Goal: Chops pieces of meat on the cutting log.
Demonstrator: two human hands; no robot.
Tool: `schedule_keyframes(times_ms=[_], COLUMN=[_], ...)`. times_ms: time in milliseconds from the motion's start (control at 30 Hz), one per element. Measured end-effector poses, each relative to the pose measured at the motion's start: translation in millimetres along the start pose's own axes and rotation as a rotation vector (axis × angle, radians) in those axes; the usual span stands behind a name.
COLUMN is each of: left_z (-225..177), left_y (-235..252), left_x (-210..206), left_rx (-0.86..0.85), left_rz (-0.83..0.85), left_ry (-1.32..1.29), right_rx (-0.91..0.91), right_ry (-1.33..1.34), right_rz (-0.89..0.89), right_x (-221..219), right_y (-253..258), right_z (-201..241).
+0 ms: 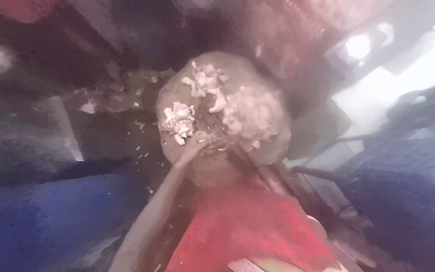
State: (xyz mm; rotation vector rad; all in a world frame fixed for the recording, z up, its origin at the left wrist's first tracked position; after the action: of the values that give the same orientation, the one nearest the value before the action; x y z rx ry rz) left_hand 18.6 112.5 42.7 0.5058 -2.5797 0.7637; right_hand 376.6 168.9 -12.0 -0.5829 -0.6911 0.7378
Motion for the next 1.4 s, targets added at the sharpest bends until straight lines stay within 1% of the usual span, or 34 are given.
schedule_keyframes(times_ms=[33, 67, 100, 133, 167, 200, 233, 267, 300, 333, 400, 433, 500, 533, 600, 633, 667, 700, 767, 800, 833, 900, 967, 1033, 1100, 1200, 1233, 1300, 1367, 1400], left_z=[11, 22, 33, 44, 53, 60, 66, 74, 84, 95, 115, 117, 110, 107, 103, 101, 101, 100, 102, 104, 107, 117, 129, 135, 134, 121, 118, 110, 102, 102], left_y=[-11, -21, -30, -37, -43, -46, -47, -45, -40, -36, -30, -29, -34, -37, -44, -46, -48, -47, -41, -41, -40, -46, -48, -57, -62, -56, -55, -52, -52, -47], left_x=[7, 11, 12, 10, 5, -2, -10, -20, -29, -37, -52, -57, -60, -61, -59, -57, -57, -57, -57, -58, -57, -57, -55, -51, -48, -47, -47, -43, -47, -52], left_rx=[0.012, 0.013, 0.008, 0.005, 0.014, 0.029, 0.047, 0.056, 0.057, 0.06, 0.114, 0.141, 0.182, 0.172, 0.111, 0.06, 0.052, 0.078, 0.168, 0.203, 0.213, 0.226, 0.224, 0.266, 0.313, 0.298, 0.289, 0.261, 0.251, 0.255], left_rz=[-0.036, -0.045, -0.036, -0.023, -0.038, -0.071, -0.099, -0.119, -0.139, -0.156, -0.165, -0.158, -0.15, -0.183, -0.261, -0.287, -0.287, -0.277, -0.237, -0.219, -0.217, -0.201, -0.207, -0.169, -0.101, 0.031, 0.041, 0.002, -0.048, -0.042], left_ry=[-0.277, -0.509, -0.676, -0.791, -0.868, -0.905, -0.902, -0.846, -0.711, -0.497, 0.008, 0.15, 0.24, 0.237, 0.125, 0.072, 0.045, 0.056, 0.186, 0.234, 0.246, 0.206, 0.149, 0.133, 0.18, 0.282, 0.232, -0.036, -0.241, -0.265], right_rx=[0.13, 0.256, 0.361, 0.422, 0.443, 0.386, 0.257, 0.17, 0.147, 0.141, 0.177, 0.21, 0.311, 0.392, 0.561, 0.596, 0.588, 0.538, 0.318, 0.244, 0.215, 0.206, 0.251, 0.28, 0.274, 0.167, 0.141, 0.132, 0.117, 0.133], right_ry=[-0.048, -0.072, -0.086, -0.118, -0.147, -0.155, -0.136, -0.095, -0.056, -0.068, -0.245, -0.298, -0.253, -0.197, -0.077, -0.069, -0.117, -0.213, -0.419, -0.481, -0.501, -0.477, -0.502, -0.503, -0.444, -0.415, -0.358, -0.255, -0.278, -0.33], right_rz=[-0.01, 0.043, 0.119, 0.202, 0.292, 0.39, 0.48, 0.506, 0.472, 0.401, 0.233, 0.18, 0.158, 0.162, 0.19, 0.213, 0.219, 0.224, 0.295, 0.317, 0.333, 0.345, 0.26, 0.221, 0.263, 0.404, 0.436, 0.398, 0.258, 0.188], right_x=[-4, -8, -13, -19, -22, -20, -15, -13, -11, -13, -21, -24, -28, -30, -40, -47, -56, -65, -82, -86, -88, -82, -72, -67, -67, -71, -68, -59, -48, -42], right_y=[10, 23, 35, 47, 53, 49, 38, 30, 29, 30, 31, 26, 7, -4, -14, -15, -11, -1, 30, 40, 45, 34, 23, 13, 14, 39, 48, 59, 53, 48], right_z=[-19, -36, -50, -61, -62, -47, -21, -3, 9, 18, 41, 62, 111, 132, 160, 164, 157, 142, 105, 92, 90, 107, 126, 133, 124, 82, 66, 49, 51, 63])
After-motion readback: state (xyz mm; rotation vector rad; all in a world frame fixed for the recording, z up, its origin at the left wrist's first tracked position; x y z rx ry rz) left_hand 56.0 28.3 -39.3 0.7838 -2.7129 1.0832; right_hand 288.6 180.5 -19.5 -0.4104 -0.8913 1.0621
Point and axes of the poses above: each hand's wrist, its own y-axis towards the middle knuckle, its own x-axis out of the back of the hand, z = x × y, the point moved 5 cm from there along y, towards the middle knuckle, and after that the axes turned 6 degrees about y, right-handed, at the moved point
